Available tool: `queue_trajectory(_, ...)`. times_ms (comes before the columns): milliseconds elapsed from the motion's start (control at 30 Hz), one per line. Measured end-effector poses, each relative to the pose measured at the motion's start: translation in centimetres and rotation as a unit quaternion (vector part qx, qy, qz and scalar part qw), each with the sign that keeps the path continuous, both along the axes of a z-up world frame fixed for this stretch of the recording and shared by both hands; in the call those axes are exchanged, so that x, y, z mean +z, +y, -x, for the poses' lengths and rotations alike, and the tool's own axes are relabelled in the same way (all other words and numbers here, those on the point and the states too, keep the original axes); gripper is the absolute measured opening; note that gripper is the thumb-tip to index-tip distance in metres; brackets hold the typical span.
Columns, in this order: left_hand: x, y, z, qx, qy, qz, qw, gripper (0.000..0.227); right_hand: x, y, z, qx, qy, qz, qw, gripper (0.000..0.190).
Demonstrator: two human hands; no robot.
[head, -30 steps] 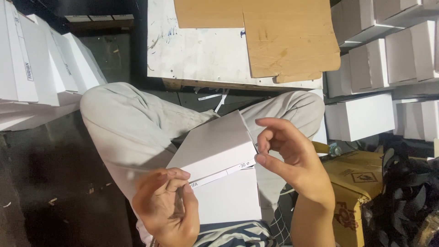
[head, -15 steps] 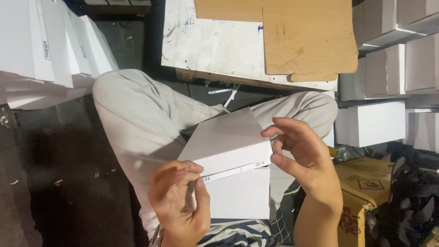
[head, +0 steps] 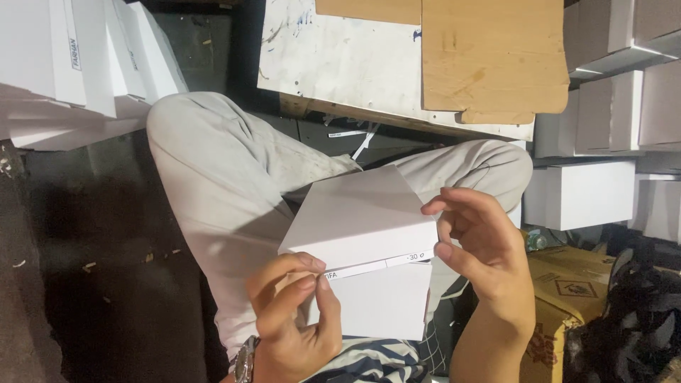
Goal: Applying glue to a label strip and adhering it to a cardboard box
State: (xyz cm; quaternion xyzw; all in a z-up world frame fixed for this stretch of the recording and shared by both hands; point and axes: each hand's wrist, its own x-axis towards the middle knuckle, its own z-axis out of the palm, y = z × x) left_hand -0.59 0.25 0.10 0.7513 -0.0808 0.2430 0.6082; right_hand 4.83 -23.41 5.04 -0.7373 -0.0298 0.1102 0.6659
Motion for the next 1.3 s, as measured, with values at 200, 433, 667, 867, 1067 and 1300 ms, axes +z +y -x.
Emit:
queue_trajectory(200,-0.2,-0.3,-0.2,0.009,-0.029,-0.030,0.999,0.054,-0.5,-0.3,0.3,-0.010,0.004,-0.010,1.000,0.050)
queue_trajectory(433,-0.6,-0.2,0.1,-0.019,-0.029,-0.037,0.999,0.061,-0.4,-0.4,0.3,-0.013,0.003,0.006,1.000,0.052)
queue_trajectory(667,-0.2,-0.1,0.0,-0.050,-0.006,-0.071,0.996,0.065,-0.8,-0.5,0.4,-0.036,0.011,-0.006,0.999,0.053)
queue_trajectory(867,-0.4,-0.2,0.0,-0.059,0.006,-0.075,0.995,0.067,-0.7,-0.6,0.2,-0.023,0.002,0.006,1.000,0.051)
queue_trajectory(1067,-0.1,0.1,-0.1,-0.072,0.014,-0.107,0.992,0.070,-0.9,-0.5,0.3,-0.046,0.016,-0.005,0.999,0.053)
queue_trajectory(1300,0.1,0.3,-0.3,-0.095,0.026,-0.116,0.988,0.074,-0.8,-0.8,0.2,-0.022,0.008,0.000,1.000,0.053)
